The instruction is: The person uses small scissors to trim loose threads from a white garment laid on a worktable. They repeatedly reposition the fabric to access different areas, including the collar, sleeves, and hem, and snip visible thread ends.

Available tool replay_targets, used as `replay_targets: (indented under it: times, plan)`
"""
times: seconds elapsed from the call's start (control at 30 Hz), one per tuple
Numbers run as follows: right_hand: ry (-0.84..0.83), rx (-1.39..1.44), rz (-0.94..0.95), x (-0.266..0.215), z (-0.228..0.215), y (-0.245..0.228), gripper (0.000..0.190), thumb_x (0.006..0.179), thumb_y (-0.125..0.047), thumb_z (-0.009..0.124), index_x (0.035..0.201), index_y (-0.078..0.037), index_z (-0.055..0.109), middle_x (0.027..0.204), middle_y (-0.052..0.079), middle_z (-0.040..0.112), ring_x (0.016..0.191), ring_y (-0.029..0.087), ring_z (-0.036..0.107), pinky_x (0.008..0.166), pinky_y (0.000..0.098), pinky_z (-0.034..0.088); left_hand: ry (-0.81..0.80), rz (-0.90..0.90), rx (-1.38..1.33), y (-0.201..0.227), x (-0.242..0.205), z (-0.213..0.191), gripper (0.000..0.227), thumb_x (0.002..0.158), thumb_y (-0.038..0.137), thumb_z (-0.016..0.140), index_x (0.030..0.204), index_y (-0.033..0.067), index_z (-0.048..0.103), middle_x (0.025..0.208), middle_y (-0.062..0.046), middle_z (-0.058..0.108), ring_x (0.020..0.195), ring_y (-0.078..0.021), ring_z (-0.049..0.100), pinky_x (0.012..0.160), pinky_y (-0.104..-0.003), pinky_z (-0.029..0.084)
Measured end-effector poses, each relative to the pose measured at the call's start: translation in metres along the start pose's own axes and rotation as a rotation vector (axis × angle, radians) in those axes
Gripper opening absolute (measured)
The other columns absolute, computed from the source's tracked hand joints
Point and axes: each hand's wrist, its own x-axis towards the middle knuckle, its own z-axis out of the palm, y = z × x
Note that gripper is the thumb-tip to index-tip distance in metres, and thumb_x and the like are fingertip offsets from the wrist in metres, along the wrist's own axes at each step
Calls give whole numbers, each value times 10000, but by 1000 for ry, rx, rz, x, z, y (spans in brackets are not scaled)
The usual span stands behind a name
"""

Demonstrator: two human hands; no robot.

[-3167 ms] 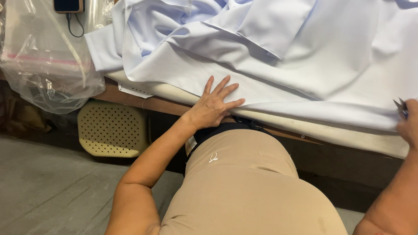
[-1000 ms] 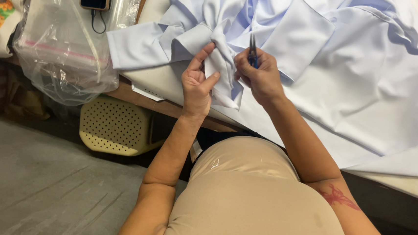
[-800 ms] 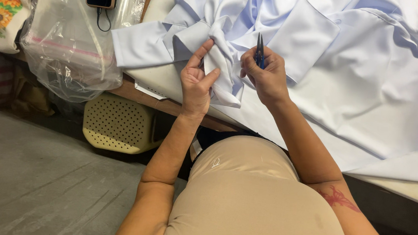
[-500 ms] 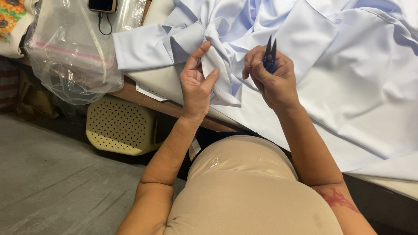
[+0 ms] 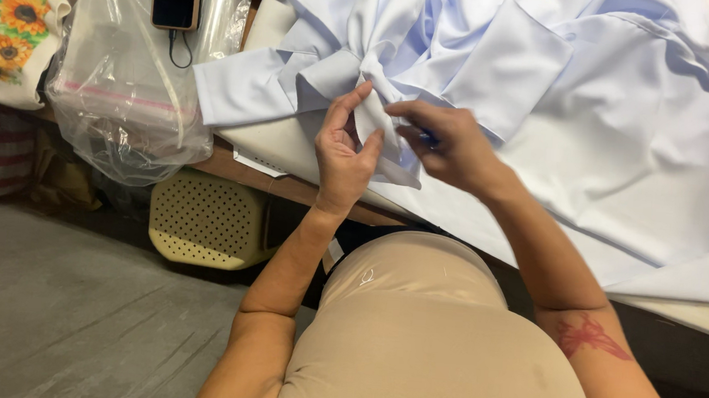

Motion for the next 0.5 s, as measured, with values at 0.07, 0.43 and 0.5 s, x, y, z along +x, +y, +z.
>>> replay_targets:
  times: [0.07, 0.43, 0.5]
  plan:
    - [74, -141, 3, 4, 20, 18, 357, 823, 111, 652, 1148, -36, 649, 855, 120, 683, 766, 249, 681, 667, 340, 529, 13, -54, 118, 2, 0, 1, 590, 853, -173, 621, 1424, -46, 545, 1347, -94, 551, 1218, -163, 577, 1034, -275, 483]
    - [282, 595, 231, -18, -36, 8, 193, 1101, 29, 504, 935, -71, 507, 776, 12, 561, 621, 62, 489, 608, 222, 447, -50, -71, -50, 1, -4, -9, 582, 849, -201, 535, 1410, -50, 542, 1395, -105, 558, 1367, -193, 556, 1221, -312, 440]
    - [312, 839, 170, -34, -62, -7, 189, 1028, -14, 558, 859, -92, 523, 662, -62, 522, 588, 22, 492, 704, 269, 513, -58, -126, -116, 0, -1, -10, 564, 857, -182, 541, 1403, -43, 543, 1392, -110, 580, 1335, -190, 573, 1195, -313, 462]
